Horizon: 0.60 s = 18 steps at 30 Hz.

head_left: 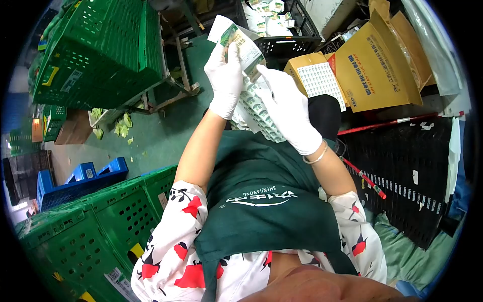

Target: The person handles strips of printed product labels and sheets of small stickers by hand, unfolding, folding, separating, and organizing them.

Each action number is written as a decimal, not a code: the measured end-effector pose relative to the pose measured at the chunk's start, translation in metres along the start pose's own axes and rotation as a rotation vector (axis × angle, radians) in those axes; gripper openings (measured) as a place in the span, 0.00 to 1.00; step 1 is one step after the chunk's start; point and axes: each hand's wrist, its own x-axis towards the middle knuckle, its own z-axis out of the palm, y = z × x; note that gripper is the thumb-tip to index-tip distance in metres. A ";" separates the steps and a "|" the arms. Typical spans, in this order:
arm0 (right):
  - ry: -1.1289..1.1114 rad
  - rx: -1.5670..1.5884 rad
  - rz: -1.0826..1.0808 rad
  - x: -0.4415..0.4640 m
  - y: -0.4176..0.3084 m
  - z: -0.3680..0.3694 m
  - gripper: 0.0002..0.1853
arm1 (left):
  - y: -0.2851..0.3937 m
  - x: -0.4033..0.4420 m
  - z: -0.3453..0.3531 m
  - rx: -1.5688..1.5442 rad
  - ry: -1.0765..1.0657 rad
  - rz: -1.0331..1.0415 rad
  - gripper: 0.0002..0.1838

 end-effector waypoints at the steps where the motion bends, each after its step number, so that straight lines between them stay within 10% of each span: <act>1: 0.006 -0.082 -0.040 0.004 -0.005 0.001 0.22 | 0.004 -0.001 0.000 0.020 -0.004 -0.009 0.11; 14: 0.078 -0.054 -0.323 -0.015 -0.009 0.009 0.23 | -0.017 -0.003 -0.009 -0.026 -0.008 -0.251 0.13; 18: -0.043 0.678 0.287 -0.017 -0.007 -0.019 0.14 | -0.031 -0.004 -0.014 -0.135 0.092 -0.259 0.13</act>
